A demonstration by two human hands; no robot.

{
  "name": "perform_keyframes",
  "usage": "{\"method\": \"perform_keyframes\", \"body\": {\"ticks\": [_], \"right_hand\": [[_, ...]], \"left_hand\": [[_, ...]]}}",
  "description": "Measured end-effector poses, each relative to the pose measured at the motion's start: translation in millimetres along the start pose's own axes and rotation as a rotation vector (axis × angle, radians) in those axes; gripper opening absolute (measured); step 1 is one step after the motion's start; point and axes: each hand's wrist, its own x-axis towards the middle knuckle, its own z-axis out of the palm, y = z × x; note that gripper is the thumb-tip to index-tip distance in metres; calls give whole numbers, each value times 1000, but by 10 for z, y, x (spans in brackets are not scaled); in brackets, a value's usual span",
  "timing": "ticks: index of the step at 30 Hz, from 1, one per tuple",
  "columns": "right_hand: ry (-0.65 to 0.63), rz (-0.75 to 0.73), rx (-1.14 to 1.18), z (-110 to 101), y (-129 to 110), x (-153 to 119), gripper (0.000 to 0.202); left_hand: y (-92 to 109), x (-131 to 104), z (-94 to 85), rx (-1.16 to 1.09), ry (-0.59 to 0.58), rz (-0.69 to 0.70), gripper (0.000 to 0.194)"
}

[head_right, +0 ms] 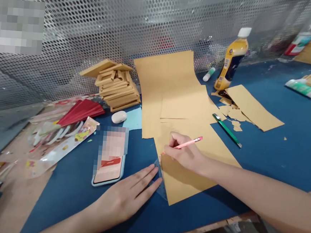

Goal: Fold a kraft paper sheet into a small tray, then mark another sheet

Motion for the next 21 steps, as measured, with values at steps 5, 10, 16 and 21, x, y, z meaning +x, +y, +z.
{"method": "perform_keyframes", "body": {"ticks": [5,10,16,21], "right_hand": [[2,11,-10,-1,-3,2,26],[-10,34,-2,-6,-25,-4,26],[6,20,-47,-4,-21,-6,26],[9,3,-72,-5,-9,-1,25]], "left_hand": [[-17,-7,-12,-14,-44,-15,39],[-24,-13,-11,-32,-78,-1,40],[-38,-17,1,-75,-108,-9,40],[-49,-6,1,-99,-126,-5,42]]}}
